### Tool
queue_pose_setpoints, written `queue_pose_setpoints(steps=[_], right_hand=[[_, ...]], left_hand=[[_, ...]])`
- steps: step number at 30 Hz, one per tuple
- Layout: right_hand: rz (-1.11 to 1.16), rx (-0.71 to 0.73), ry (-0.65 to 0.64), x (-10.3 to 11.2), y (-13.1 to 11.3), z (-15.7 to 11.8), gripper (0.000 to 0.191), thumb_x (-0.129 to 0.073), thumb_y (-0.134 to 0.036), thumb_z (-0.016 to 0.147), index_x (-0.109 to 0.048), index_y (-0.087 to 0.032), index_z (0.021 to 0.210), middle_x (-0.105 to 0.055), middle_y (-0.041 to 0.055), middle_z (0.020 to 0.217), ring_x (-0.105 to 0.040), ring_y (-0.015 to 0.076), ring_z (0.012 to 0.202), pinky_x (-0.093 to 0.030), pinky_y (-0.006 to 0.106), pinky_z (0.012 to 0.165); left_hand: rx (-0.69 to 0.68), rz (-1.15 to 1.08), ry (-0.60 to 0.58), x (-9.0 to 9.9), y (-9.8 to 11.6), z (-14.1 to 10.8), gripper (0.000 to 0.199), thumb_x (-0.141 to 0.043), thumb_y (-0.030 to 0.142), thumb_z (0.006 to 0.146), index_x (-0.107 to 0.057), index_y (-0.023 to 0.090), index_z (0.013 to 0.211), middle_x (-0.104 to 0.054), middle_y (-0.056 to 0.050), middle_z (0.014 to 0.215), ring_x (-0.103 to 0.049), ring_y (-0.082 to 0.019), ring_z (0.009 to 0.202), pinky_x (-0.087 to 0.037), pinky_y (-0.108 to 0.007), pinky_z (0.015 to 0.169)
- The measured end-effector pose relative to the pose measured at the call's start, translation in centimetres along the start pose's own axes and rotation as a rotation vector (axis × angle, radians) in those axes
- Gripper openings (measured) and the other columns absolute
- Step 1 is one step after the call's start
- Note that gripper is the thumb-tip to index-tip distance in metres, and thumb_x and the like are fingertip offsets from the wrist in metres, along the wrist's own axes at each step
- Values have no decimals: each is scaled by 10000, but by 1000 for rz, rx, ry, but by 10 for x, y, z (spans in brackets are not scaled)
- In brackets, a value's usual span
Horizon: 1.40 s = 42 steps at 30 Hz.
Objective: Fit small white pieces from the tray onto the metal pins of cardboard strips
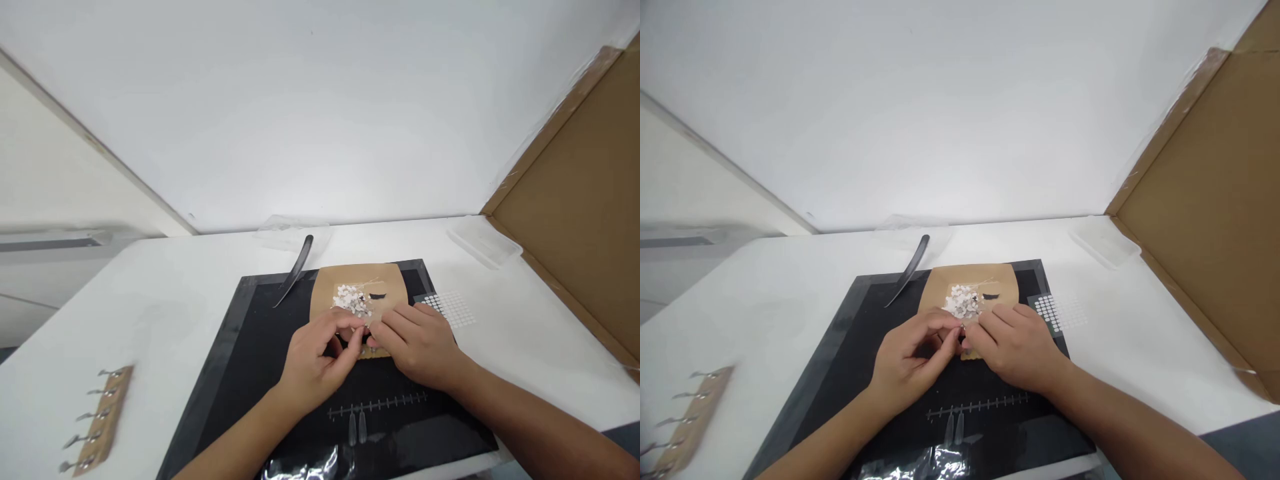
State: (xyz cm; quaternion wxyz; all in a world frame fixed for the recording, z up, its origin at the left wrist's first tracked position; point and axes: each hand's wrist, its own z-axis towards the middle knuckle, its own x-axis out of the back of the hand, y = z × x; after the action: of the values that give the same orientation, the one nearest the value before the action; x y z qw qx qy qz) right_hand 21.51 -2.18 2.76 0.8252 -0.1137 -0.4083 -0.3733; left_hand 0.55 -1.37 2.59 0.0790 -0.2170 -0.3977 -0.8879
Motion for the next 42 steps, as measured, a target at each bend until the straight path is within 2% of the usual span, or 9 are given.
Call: queue_pose_setpoints(steps=[17,29,38,42], right_hand=[[12,-12,-21,-2,-5,-1,240,-597,-269,1082,-619,-202,853,-605,-19,711,-484,169,692,-240,362,633],[88,-68,6,-7,-6,-2,261,-558,-273,1099,-646,-199,865,-627,-17,709,-511,158,693,-273,345,632],[214,-109,32,-9,-7,0,345,-453,-271,1129,-637,-193,847,-641,-6,707,-505,157,661,-304,323,624],[292,-127,35,-9,-6,0,351,-423,-284,1137,-627,-191,868,-664,4,737,-523,160,671,-324,313,638]], left_hand=[[40,139,69,-2,10,2,93,-654,131,915,-723,187,888,-721,3,762,-642,-77,587,-527,-122,485],[243,-77,2,-1,10,2,112,-658,175,920,-754,181,863,-728,0,738,-651,-79,553,-508,-111,431],[484,-334,-80,-1,1,-6,201,-676,322,969,-736,144,896,-736,-23,705,-594,-72,394,-516,-139,354],[547,-452,-105,0,1,-3,249,-697,373,960,-732,134,900,-740,-41,680,-644,-112,449,-542,-164,353]])
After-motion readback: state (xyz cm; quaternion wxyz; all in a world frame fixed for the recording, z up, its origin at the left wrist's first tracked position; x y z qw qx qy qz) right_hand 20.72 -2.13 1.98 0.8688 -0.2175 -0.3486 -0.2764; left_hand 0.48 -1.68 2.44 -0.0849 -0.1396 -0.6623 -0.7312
